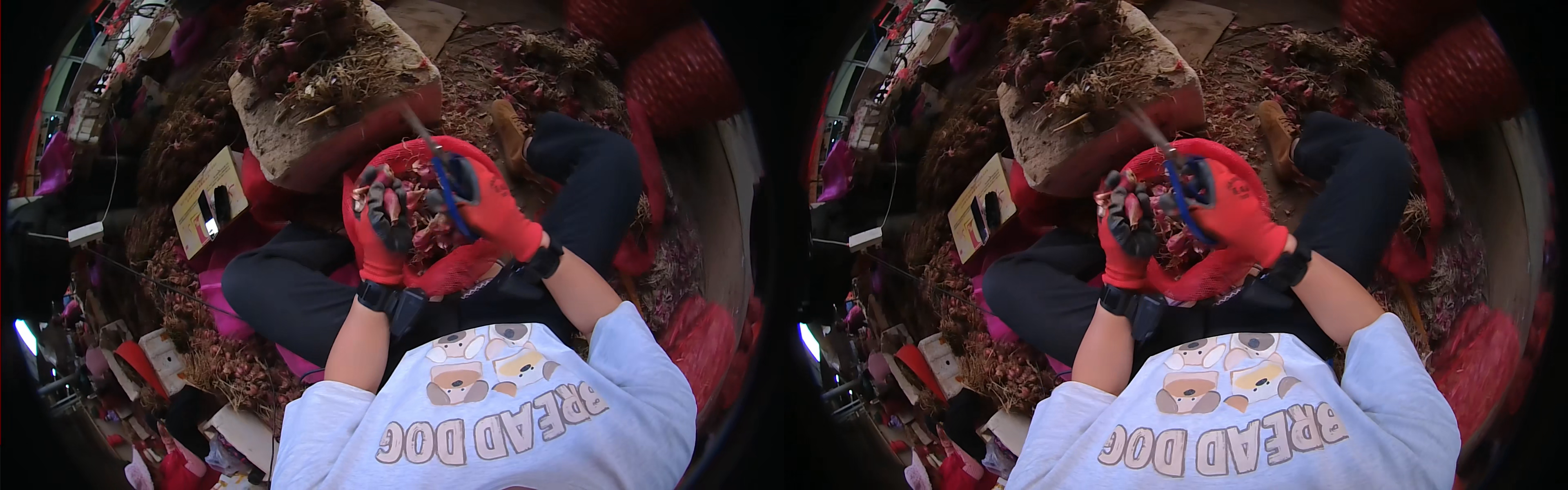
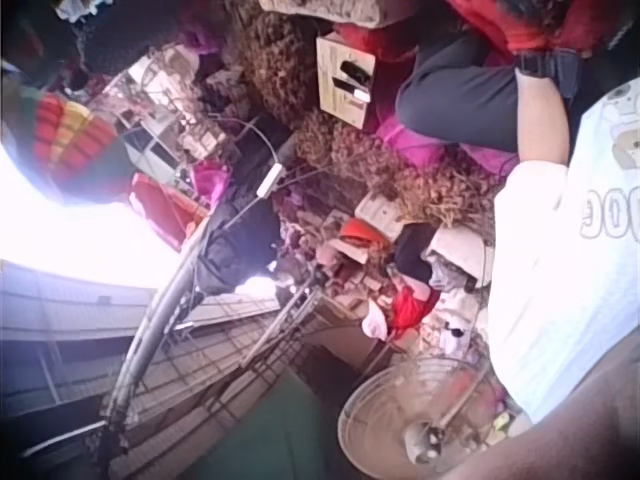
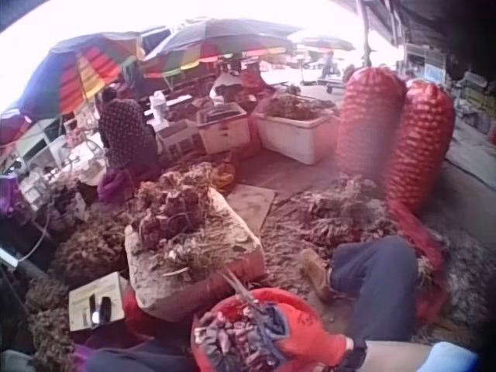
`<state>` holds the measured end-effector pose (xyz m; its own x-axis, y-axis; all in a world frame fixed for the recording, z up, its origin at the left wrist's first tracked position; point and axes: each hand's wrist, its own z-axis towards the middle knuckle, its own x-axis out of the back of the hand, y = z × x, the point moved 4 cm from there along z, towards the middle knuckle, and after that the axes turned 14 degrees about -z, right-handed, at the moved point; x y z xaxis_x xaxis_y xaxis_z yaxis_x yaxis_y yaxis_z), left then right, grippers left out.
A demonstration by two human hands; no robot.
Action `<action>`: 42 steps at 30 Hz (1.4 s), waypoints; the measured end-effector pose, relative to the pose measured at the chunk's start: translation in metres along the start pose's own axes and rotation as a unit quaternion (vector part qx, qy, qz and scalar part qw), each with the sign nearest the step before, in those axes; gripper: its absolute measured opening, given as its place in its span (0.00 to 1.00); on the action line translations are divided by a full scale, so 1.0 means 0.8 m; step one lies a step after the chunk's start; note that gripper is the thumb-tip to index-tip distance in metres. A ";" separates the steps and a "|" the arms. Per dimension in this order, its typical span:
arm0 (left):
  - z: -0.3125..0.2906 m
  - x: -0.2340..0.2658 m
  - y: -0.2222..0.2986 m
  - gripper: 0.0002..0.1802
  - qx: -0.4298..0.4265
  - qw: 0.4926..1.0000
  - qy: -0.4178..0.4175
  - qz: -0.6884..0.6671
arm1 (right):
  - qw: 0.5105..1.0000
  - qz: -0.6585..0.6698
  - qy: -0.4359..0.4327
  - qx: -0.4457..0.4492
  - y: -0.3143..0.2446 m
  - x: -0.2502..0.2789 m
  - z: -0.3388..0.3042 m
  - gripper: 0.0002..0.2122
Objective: The recorder uses scissors to trim the roots and stalks off red onions, then places the cleaned onions into a red mesh bag.
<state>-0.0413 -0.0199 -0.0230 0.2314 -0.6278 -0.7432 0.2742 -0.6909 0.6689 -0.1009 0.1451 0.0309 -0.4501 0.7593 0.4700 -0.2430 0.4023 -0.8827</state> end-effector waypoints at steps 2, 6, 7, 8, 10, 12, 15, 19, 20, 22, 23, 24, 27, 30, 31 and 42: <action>0.015 -0.011 0.026 0.19 -0.085 0.986 0.008 0.140 | 0.994 -0.111 0.012 0.022 0.000 0.013 -0.001 0.22; 0.014 -0.015 0.044 0.16 -0.190 0.947 0.054 0.252 | 0.971 -0.235 -0.030 0.036 -0.011 -0.003 -0.012 0.28; 0.012 -0.020 0.046 0.17 -0.212 0.928 0.037 0.303 | 0.971 -0.234 -0.019 0.042 -0.015 -0.007 -0.013 0.28; 0.009 -0.025 0.047 0.17 -0.235 0.906 0.023 0.352 | 0.971 -0.232 -0.007 0.048 -0.018 -0.011 -0.014 0.28; 0.005 -0.040 0.049 0.17 -0.289 0.825 -0.029 0.485 | 0.969 -0.239 0.013 0.054 -0.016 -0.011 -0.015 0.29; 0.002 -0.047 0.049 0.17 -0.317 0.731 -0.078 0.600 | 0.966 -0.252 0.023 0.057 -0.007 -0.011 -0.015 0.30; 0.000 -0.044 0.045 0.16 -0.303 0.751 -0.061 0.583 | 0.963 -0.265 -0.003 0.043 -0.007 -0.011 -0.014 0.30; 0.001 -0.050 0.050 0.15 -0.298 0.745 -0.080 0.592 | 0.960 -0.278 -0.006 0.040 0.002 -0.012 -0.014 0.30; 0.001 -0.051 0.051 0.14 -0.288 0.754 -0.081 0.585 | 0.961 -0.273 -0.005 0.040 0.004 -0.011 -0.014 0.29; 0.002 -0.050 0.050 0.14 -0.280 0.759 -0.086 0.582 | 0.966 -0.258 -0.010 0.035 0.004 -0.009 -0.012 0.27; 0.001 -0.048 0.049 0.14 -0.282 0.754 -0.089 0.587 | 0.968 -0.248 -0.015 0.029 0.001 -0.006 -0.012 0.25; 0.000 -0.048 0.048 0.14 -0.284 0.749 -0.093 0.591 | 0.971 -0.238 -0.020 0.023 0.000 -0.004 -0.011 0.23; 0.003 -0.050 0.051 0.14 -0.288 0.761 -0.099 0.573 | 0.989 -0.136 -0.053 0.010 0.011 -0.005 -0.010 0.15; 0.009 -0.045 0.055 0.15 -0.310 0.743 -0.133 0.578 | 0.994 -0.027 -0.105 -0.021 0.011 -0.007 -0.009 0.11; 0.009 -0.044 0.055 0.15 -0.284 0.769 -0.129 0.557 | 0.993 -0.024 -0.110 -0.033 0.008 -0.004 -0.009 0.11; 0.016 -0.004 0.013 0.13 0.281 0.861 0.045 -0.421 | 0.990 0.095 -0.094 -0.032 -0.005 0.001 -0.003 0.13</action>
<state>-0.0513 -0.0298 -0.0137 0.2487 0.1942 -0.9489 -0.1090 -0.9679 -0.2267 -0.0981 0.1453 0.0350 -0.6368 0.7176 0.2821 -0.0868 0.2968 -0.9510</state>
